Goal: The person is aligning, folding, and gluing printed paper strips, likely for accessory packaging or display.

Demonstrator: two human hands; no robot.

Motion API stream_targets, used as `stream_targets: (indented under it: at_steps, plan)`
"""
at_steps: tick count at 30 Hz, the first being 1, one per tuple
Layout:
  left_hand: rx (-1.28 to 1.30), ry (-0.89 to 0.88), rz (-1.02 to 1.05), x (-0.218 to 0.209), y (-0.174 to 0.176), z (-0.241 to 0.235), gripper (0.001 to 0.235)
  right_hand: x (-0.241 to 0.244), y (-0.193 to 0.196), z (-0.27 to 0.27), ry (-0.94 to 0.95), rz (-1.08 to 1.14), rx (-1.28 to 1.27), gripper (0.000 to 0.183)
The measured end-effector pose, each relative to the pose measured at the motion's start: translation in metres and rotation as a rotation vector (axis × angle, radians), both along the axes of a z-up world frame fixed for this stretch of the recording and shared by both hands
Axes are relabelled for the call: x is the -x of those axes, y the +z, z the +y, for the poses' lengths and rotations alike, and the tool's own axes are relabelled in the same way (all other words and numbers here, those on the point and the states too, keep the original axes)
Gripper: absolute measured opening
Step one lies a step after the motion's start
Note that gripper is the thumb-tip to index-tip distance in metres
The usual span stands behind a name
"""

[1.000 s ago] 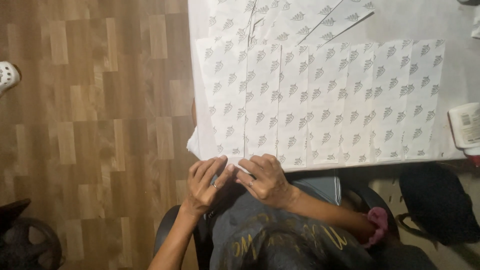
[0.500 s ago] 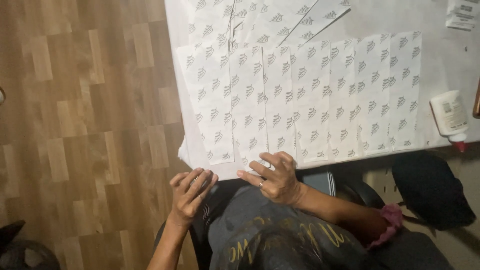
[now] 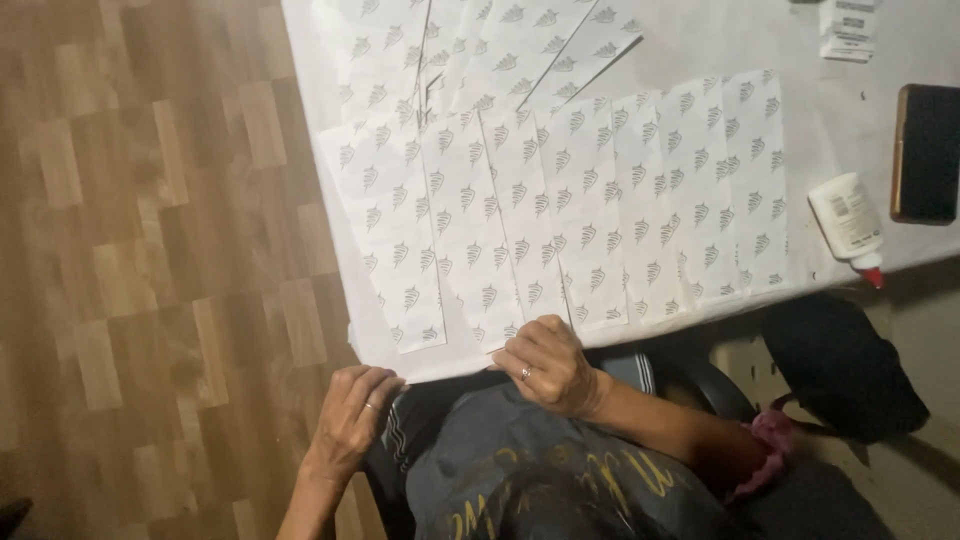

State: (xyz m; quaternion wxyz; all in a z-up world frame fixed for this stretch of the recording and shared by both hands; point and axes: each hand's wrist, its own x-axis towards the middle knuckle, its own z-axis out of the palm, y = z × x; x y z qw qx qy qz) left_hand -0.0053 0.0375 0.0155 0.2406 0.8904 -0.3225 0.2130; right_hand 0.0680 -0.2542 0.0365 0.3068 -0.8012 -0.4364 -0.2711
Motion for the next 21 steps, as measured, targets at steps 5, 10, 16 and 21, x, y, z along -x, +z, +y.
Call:
stream_targets:
  at_steps: [5,10,16,21]
  plan:
    - [-0.031,0.01,0.028,-0.002,0.004,0.003,0.02,-0.007,0.012,-0.002,0.004,-0.011,-0.053,0.04]
    - [0.007,-0.006,0.033,-0.003,0.006,-0.001,0.021,0.004,0.008,-0.018,0.059,0.107,0.033,0.01]
    - [0.059,-0.017,0.21,-0.003,0.023,0.0,0.022,-0.009,0.002,-0.083,-0.061,0.28,-0.093,0.028]
    - [0.114,0.175,0.067,-0.044,0.044,-0.015,0.018,-0.06,0.035,-0.158,-0.688,0.569,-0.022,0.038]
